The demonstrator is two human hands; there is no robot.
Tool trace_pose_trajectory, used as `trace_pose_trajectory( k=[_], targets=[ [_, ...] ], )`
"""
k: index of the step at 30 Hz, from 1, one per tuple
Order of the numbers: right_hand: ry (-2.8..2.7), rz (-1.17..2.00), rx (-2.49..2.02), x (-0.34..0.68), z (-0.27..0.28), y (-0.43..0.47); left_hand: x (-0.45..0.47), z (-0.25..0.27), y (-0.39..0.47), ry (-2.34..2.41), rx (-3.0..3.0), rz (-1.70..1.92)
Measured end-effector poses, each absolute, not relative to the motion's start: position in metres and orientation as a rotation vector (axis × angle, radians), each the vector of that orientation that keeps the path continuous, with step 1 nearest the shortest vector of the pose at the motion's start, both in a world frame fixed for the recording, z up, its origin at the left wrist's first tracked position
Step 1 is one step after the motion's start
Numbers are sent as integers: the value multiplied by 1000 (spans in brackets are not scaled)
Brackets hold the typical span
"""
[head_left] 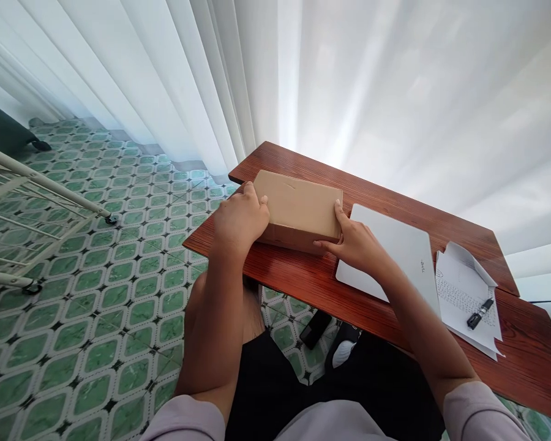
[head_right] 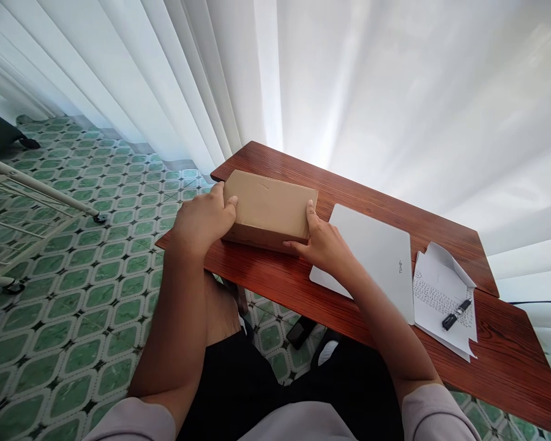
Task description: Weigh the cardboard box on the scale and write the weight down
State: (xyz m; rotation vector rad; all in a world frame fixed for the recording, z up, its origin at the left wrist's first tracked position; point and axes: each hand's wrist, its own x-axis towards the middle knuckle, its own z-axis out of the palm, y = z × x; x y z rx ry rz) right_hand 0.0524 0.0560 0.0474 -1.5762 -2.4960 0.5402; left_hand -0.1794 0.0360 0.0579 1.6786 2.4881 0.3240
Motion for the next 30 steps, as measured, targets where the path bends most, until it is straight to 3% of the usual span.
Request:
trace_pose_trajectory(
  k=[30],
  targets=[
    [-2290,516,-1485,90,65,47,-159,71,23,2450,1817,762]
  ],
)
